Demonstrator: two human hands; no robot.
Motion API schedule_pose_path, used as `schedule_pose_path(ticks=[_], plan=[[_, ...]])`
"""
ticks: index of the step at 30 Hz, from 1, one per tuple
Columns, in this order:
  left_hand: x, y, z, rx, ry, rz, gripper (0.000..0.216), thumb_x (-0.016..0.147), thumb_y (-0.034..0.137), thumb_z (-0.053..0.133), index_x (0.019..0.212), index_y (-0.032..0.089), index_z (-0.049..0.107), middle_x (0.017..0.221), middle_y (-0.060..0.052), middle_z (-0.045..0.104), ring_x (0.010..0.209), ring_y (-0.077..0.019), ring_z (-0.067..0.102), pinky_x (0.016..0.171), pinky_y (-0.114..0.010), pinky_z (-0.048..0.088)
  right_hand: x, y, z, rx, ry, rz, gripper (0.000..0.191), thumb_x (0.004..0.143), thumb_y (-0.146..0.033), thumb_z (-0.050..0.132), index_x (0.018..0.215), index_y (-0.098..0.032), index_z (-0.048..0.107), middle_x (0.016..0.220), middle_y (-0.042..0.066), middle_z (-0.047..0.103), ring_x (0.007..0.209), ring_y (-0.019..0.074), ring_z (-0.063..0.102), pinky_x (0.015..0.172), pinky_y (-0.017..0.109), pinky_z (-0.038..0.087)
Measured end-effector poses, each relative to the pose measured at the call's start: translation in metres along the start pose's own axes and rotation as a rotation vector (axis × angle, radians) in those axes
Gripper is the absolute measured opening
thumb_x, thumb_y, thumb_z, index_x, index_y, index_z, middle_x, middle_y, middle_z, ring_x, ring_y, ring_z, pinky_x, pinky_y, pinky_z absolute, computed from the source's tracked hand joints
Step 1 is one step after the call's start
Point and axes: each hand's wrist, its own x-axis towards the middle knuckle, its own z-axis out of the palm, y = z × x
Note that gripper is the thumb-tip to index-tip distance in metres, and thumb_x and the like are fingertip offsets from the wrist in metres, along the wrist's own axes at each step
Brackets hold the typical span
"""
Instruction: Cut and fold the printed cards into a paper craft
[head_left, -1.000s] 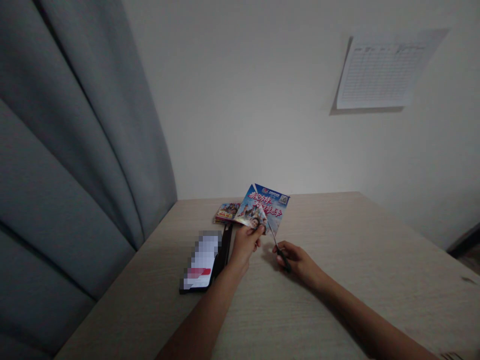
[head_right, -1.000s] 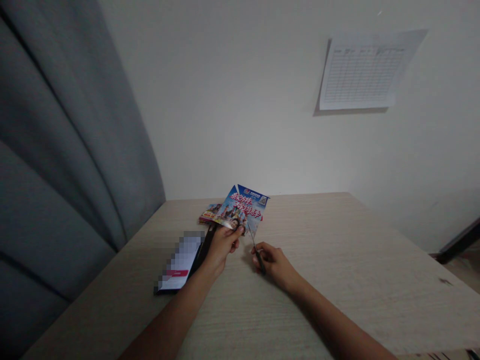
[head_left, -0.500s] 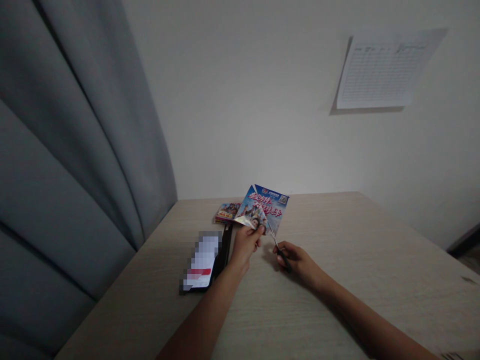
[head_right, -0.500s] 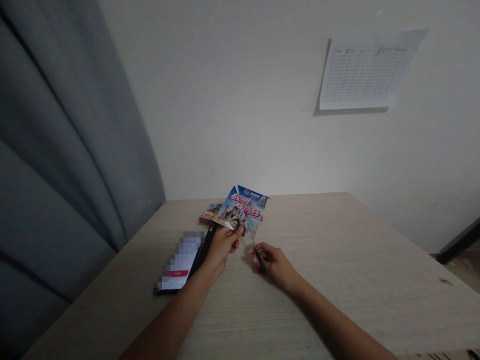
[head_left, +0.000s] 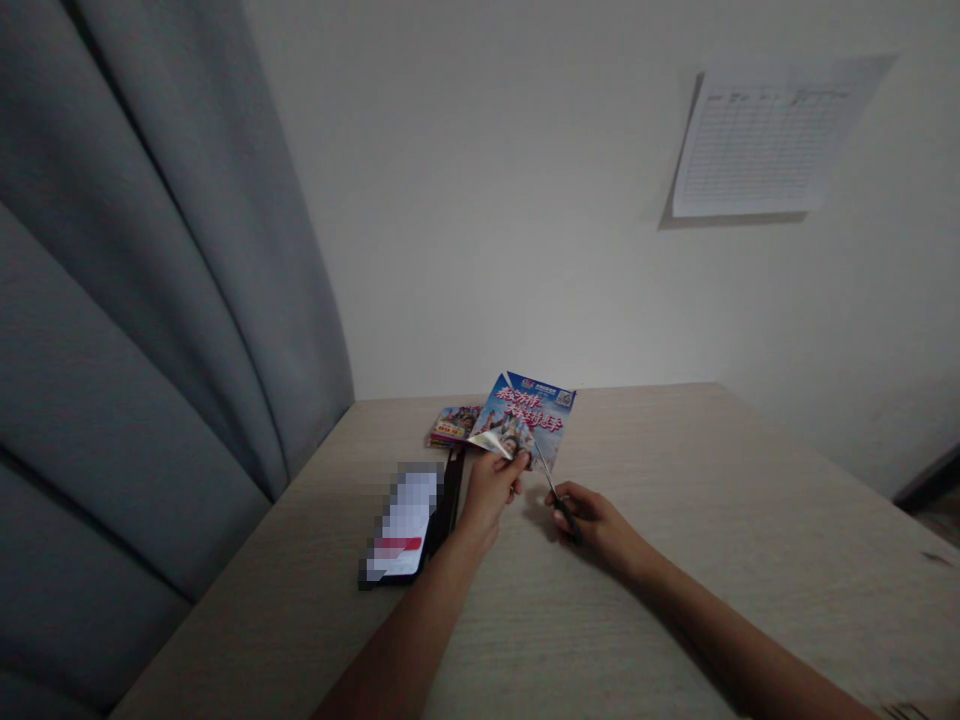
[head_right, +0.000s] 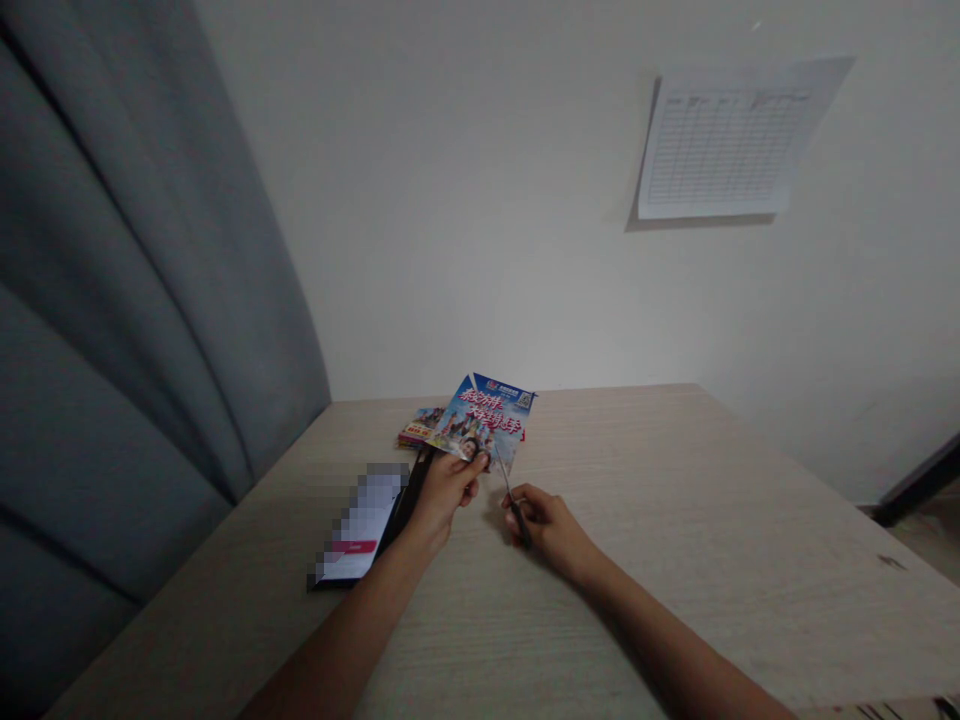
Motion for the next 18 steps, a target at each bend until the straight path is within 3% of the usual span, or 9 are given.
schedule_pose_path(ticks=[18], plan=[[-0.0002,-0.0046,-0.0002,0.038,-0.025,-0.013,0.043,0.06,0.052,0.081,0.069,0.015,0.062,0.056,0.003,0.058,0.04,-0.0055,0.044,0.037,-0.017,0.023,-0.0007,-0.0063,0.001,0.04,0.004,-0.013,0.04,0.082,-0.054,0.065,0.1,-0.019,0.057,0.067,-0.003,0.055,0.061,0.0125,0.05,0.059,0.026,0.038]])
